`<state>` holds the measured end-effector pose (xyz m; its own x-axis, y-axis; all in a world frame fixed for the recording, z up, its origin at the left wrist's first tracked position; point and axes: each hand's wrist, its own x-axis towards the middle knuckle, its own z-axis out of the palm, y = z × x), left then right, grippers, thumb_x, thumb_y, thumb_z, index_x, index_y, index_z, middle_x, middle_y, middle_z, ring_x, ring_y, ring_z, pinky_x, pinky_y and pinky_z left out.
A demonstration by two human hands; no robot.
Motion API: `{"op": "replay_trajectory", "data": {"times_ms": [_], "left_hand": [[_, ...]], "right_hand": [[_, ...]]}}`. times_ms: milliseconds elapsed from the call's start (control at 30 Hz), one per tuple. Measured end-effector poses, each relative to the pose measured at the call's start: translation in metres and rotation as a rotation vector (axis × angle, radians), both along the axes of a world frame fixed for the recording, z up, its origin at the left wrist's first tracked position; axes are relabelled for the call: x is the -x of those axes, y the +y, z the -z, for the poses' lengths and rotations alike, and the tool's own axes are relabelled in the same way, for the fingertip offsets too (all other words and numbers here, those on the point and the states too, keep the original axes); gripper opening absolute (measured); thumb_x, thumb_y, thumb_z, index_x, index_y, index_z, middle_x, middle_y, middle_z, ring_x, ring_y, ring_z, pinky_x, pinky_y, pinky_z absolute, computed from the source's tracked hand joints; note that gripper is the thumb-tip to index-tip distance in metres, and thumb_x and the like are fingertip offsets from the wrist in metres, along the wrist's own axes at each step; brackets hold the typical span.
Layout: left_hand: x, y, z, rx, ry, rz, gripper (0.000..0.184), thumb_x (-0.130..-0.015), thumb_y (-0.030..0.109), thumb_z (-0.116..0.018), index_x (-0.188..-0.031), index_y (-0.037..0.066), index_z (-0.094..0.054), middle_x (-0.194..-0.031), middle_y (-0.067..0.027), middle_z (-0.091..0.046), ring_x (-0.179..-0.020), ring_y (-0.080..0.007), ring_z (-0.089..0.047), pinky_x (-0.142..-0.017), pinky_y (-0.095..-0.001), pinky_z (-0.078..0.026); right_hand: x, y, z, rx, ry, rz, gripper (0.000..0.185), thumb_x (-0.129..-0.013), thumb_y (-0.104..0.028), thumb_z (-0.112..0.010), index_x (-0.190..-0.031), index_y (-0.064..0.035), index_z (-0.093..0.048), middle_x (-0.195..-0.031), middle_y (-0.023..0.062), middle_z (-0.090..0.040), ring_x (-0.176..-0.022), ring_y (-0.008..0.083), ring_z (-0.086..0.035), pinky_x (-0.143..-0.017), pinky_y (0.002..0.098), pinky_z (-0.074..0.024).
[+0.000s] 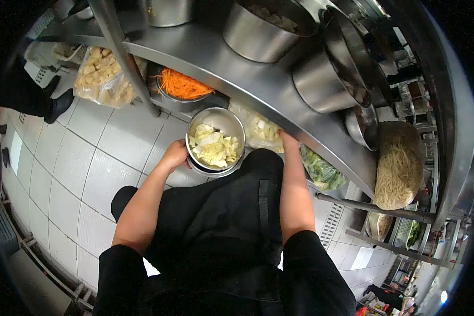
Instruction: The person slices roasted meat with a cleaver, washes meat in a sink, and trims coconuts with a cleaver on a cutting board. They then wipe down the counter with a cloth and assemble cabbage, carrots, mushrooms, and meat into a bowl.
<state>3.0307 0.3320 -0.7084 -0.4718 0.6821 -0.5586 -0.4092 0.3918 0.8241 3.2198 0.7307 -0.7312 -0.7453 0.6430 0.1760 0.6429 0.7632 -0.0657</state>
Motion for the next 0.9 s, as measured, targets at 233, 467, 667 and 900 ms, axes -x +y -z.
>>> {"op": "replay_trajectory", "data": {"times_ms": [233,467,667,900], "left_hand": [[-0.007,0.003,-0.006,-0.017,-0.006,-0.002,0.034,-0.096,0.017,-0.055,-0.117,-0.008,-0.06,-0.09,-0.0168,-0.07,-0.063,-0.0245,-0.069,-0.054,-0.0355,-0.059],[-0.004,-0.02,-0.022,-0.029,-0.004,-0.053,0.031,-0.096,0.015,-0.053,-0.118,-0.006,-0.061,-0.092,-0.0155,-0.071,-0.068,-0.0239,-0.07,-0.053,-0.0361,-0.058],[0.004,-0.059,-0.026,0.001,0.061,-0.131,0.029,-0.096,0.014,-0.053,-0.115,-0.007,-0.062,-0.095,-0.0162,-0.071,-0.072,-0.0248,-0.07,-0.056,-0.0374,-0.06],[0.005,-0.071,-0.034,0.023,0.037,-0.232,0.032,-0.096,0.012,-0.052,-0.12,-0.007,-0.06,-0.1,-0.0175,-0.071,-0.074,-0.0261,-0.07,-0.057,-0.0379,-0.06]], "right_hand": [[0.037,-0.206,-0.146,1.174,0.618,0.028,0.018,-0.096,-0.019,-0.067,-0.111,-0.0097,-0.064,-0.098,0.0027,-0.064,-0.073,0.0095,-0.06,-0.053,0.0254,-0.0524],[0.114,-0.24,-0.185,0.583,0.234,-0.418,0.043,-0.094,-0.042,-0.063,-0.128,-0.0143,-0.065,-0.137,0.0157,-0.058,-0.123,0.0347,-0.057,-0.103,0.0435,-0.0446],[0.267,-0.198,-0.078,0.071,0.29,-0.596,0.042,-0.098,-0.03,-0.059,-0.135,-0.0111,-0.056,-0.129,0.0151,-0.063,-0.119,0.0316,-0.06,-0.095,0.0402,-0.0515],[0.276,-0.17,-0.073,0.267,0.423,-0.516,0.034,-0.099,-0.028,-0.059,-0.127,-0.0088,-0.058,-0.118,0.0108,-0.064,-0.109,0.026,-0.062,-0.087,0.0359,-0.0529]]}}
